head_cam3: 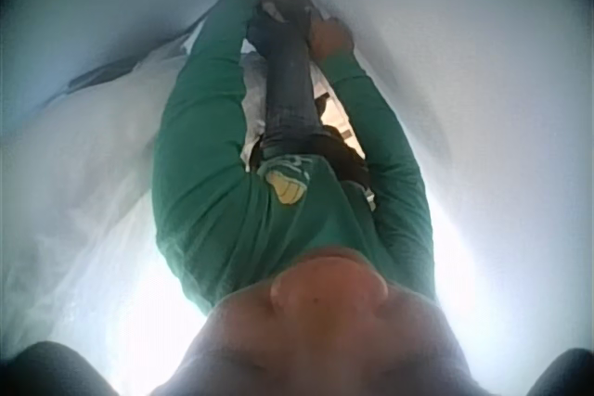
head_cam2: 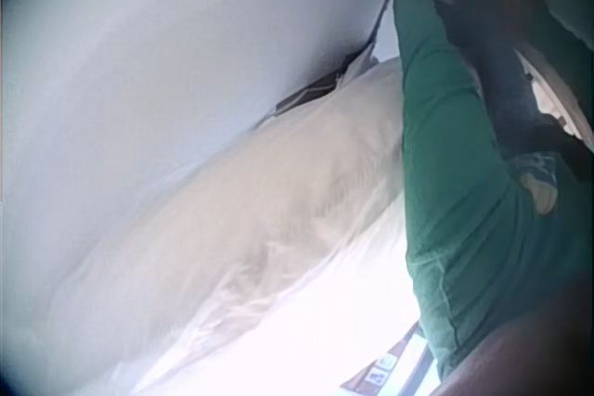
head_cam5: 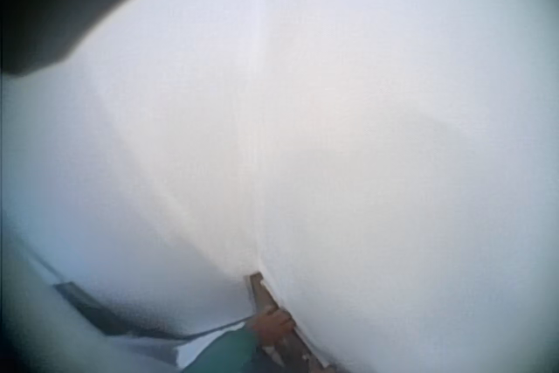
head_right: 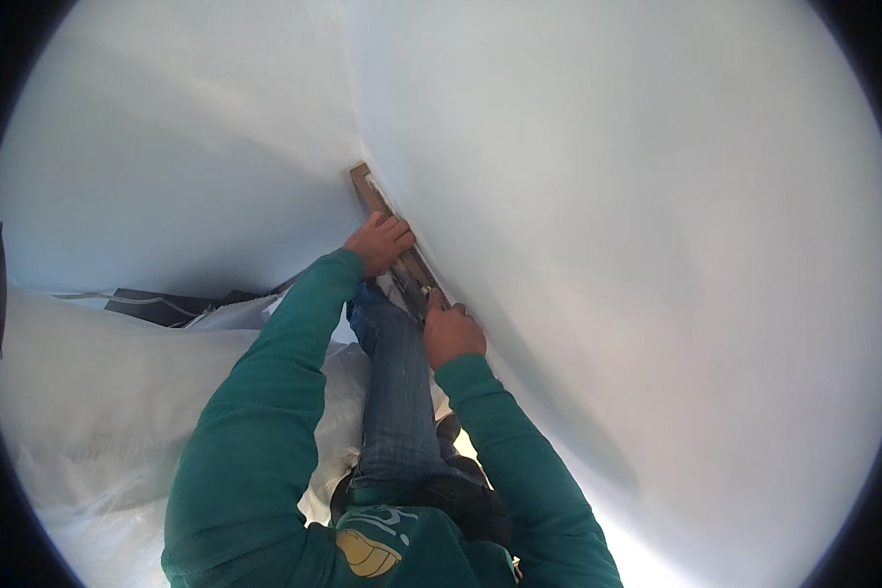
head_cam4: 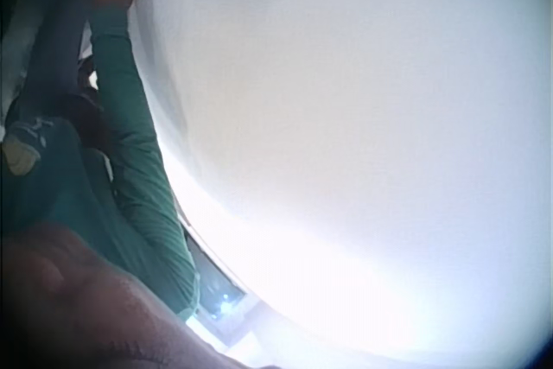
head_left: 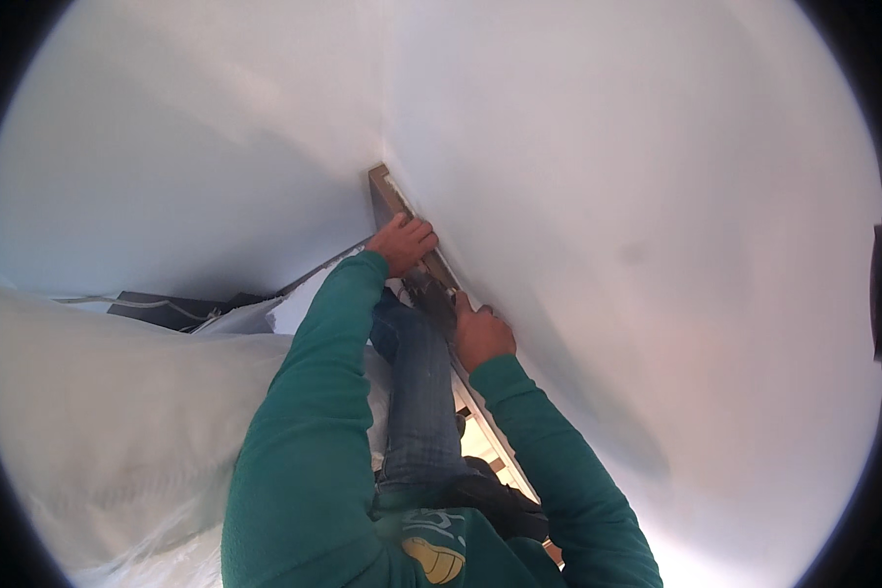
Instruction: The person uses a utility knife to trim a wooden baseboard along a wall corner. The person holds the baseboard in place and carefully cuts the edge to fit the corner.
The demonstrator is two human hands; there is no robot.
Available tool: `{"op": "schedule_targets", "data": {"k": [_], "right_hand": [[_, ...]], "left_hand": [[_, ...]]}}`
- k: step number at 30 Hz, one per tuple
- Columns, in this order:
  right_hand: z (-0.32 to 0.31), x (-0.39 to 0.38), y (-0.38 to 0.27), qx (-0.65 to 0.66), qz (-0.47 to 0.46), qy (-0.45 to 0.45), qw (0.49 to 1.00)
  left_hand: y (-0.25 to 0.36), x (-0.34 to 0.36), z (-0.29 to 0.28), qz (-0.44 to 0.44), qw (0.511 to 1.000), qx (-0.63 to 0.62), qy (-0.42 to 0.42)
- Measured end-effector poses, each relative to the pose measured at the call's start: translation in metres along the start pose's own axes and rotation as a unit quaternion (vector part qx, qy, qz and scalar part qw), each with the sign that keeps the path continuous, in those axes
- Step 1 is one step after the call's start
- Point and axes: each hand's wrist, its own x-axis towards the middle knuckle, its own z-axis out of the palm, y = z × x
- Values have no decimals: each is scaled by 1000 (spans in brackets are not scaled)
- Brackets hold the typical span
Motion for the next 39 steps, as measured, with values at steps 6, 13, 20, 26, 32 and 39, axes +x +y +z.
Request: {"op": "schedule_targets", "data": {"k": [6, 13, 20, 26, 32, 39], "right_hand": [[8, -2, 9, 12, -11, 17, 1000], [-19, -11, -4, 24, -36, 47, 998], [-31, -13, -7, -3, -36, 33, 999], [-22, -14, -2, -8, 5, 6, 1000], [2, -20, 6, -1, 8, 5, 1000], [9, -19, 16, 28, -5, 19, 999]], "left_hand": [[3, 4, -4, 17, 999, 32, 25], [15, 2, -15, -26, 999, 17, 6], [32, 5, -20, -94, 994, 15, -50], [28, 7, -34, -48, 996, 16, -70], [22, 4, -17, -64, 996, -38, -39], [25, 1, -13, -58, 998, 3, 30]]}}
